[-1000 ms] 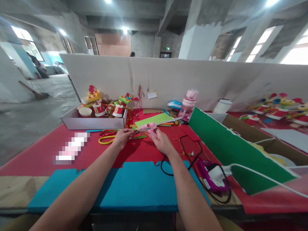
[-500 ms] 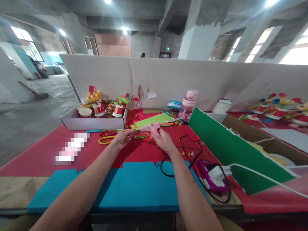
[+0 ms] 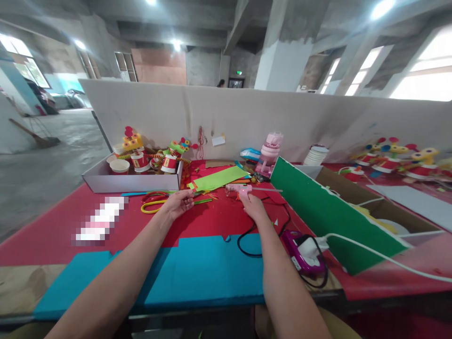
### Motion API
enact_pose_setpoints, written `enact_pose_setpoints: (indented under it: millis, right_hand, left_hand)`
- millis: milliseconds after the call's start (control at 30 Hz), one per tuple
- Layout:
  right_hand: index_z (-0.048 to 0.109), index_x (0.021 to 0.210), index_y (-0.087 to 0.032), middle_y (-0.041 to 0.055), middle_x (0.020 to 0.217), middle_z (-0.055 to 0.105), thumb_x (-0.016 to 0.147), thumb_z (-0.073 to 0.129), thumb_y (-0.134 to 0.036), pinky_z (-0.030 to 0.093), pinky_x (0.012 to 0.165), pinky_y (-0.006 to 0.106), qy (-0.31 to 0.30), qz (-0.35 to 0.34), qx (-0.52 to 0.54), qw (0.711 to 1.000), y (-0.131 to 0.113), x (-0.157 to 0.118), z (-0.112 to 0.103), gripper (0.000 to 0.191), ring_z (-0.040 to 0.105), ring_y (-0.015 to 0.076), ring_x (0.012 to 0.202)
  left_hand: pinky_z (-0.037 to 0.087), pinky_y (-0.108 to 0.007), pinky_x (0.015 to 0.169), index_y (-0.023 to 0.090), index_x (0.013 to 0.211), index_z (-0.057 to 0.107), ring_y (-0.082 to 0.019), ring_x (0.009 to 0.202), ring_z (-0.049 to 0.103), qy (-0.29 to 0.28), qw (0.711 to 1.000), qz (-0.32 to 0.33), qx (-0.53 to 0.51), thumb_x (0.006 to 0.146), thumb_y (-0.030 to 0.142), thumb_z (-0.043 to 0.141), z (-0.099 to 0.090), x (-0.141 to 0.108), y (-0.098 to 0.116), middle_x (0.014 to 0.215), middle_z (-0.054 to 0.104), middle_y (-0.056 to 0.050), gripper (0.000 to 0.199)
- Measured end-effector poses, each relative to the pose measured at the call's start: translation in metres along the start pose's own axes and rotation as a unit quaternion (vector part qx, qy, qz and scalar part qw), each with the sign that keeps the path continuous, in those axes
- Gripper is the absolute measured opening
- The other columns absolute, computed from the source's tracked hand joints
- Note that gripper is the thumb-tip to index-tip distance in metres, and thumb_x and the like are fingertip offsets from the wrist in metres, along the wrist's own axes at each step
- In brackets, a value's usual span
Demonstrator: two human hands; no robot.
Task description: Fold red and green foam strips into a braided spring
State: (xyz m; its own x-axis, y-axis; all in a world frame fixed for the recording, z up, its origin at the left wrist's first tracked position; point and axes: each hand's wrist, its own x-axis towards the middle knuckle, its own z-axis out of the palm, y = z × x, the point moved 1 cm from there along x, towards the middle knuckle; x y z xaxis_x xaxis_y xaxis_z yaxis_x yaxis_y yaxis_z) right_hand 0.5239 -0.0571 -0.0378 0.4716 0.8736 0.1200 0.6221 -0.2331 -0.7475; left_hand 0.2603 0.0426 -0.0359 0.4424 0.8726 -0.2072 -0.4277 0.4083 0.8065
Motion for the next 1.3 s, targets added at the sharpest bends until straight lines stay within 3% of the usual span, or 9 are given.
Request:
enact_pose_setpoints:
  millis: [133,300,400,533,633,700,867,967,1300]
  right_hand:
    - [0.062,0.068,-0.017,0.0056,0.05,0.061,0.088,0.043,-0.045,0.042,0.058,0.024,0.004,-0.004,-0.115,0.993,-0.002,-0.001,0.0,0.039,0.063,0.0183,0.054]
    - [0.064,0.097,-0.011,0.0076,0.059,0.067,0.088,0.043,-0.045,0.043,0.058,0.025,0.009,0.014,-0.139,0.99,-0.012,-0.006,0.005,0.041,0.064,0.019,0.052]
    - [0.065,0.094,-0.012,0.0062,0.052,0.064,0.089,0.042,-0.044,0.043,0.059,0.026,0.005,-0.006,-0.171,0.985,-0.01,-0.006,0.003,0.04,0.066,0.0215,0.06]
    - [0.063,0.077,-0.017,0.0089,0.065,0.065,0.082,0.054,-0.048,0.043,0.06,0.027,0.121,-0.046,-0.18,0.975,-0.021,-0.011,-0.004,0.032,0.064,0.0226,0.071]
    - [0.06,0.08,-0.02,0.0086,0.083,0.065,0.079,0.056,-0.051,0.046,0.063,0.029,0.186,-0.094,-0.019,0.978,-0.051,-0.015,0.01,0.031,0.062,0.0202,0.074]
    - [0.058,0.082,-0.02,0.0042,0.078,0.064,0.078,0.056,-0.05,0.048,0.062,0.028,0.106,-0.094,0.173,0.975,-0.076,-0.017,0.036,0.03,0.061,0.0177,0.069]
    - [0.057,0.081,-0.02,0.0012,0.076,0.065,0.069,0.067,-0.042,0.051,0.068,0.029,-0.066,0.001,0.537,0.841,-0.111,-0.024,0.111,0.028,0.063,0.015,0.069]
    - [0.06,0.086,-0.019,0.0026,0.083,0.068,0.067,0.07,-0.035,0.052,0.075,0.03,-0.118,-0.002,0.593,0.797,-0.11,-0.03,0.128,0.027,0.064,0.0154,0.074]
    - [0.065,0.086,-0.018,-0.0001,0.078,0.069,0.063,0.077,-0.027,0.052,0.076,0.025,-0.122,0.013,0.641,0.758,-0.099,-0.031,0.12,0.027,0.064,0.0107,0.07]
  left_hand:
    - [0.049,-0.023,0.053,0.011,0.07,0.062,-0.007,0.048,0.052,-0.004,1.0,0.002,0.013,0.06,0.014,0.075,0.001,0.001,-0.001,0.055,0.059,0.001,0.016]
    - [0.049,-0.023,0.054,0.011,0.071,0.064,-0.007,0.048,0.051,-0.008,1.0,0.006,0.023,0.059,0.015,0.076,0.002,0.001,-0.003,0.054,0.057,0.001,0.017]
    - [0.048,-0.024,0.054,0.012,0.072,0.064,-0.007,0.048,0.05,-0.015,1.0,0.008,0.024,0.059,0.017,0.077,0.002,0.001,-0.004,0.055,0.058,0.001,0.019]
    - [0.048,-0.023,0.054,0.011,0.072,0.064,-0.006,0.048,0.048,-0.02,0.999,0.015,0.027,0.058,0.017,0.079,0.003,0.0,-0.004,0.059,0.06,0.0,0.021]
    - [0.048,-0.023,0.054,0.011,0.073,0.065,-0.005,0.047,0.047,-0.016,0.999,0.023,0.026,0.058,0.017,0.079,0.004,-0.001,-0.004,0.059,0.059,0.0,0.022]
    - [0.047,-0.021,0.053,0.01,0.075,0.066,-0.004,0.047,0.046,-0.013,0.999,0.03,0.023,0.058,0.018,0.079,0.005,-0.001,-0.003,0.059,0.059,0.0,0.023]
    - [0.044,-0.019,0.05,0.01,0.073,0.066,-0.004,0.046,0.047,0.002,0.998,0.051,0.022,0.057,0.021,0.08,0.005,-0.002,-0.001,0.06,0.06,0.0,0.024]
    - [0.041,-0.018,0.048,0.01,0.072,0.066,-0.004,0.045,0.047,0.005,0.998,0.057,0.024,0.055,0.023,0.082,0.005,-0.003,-0.002,0.056,0.058,0.001,0.026]
    - [0.036,-0.017,0.045,0.01,0.074,0.067,-0.005,0.046,0.045,0.003,0.997,0.063,0.04,0.052,0.027,0.083,0.01,-0.006,-0.007,0.054,0.057,0.001,0.032]
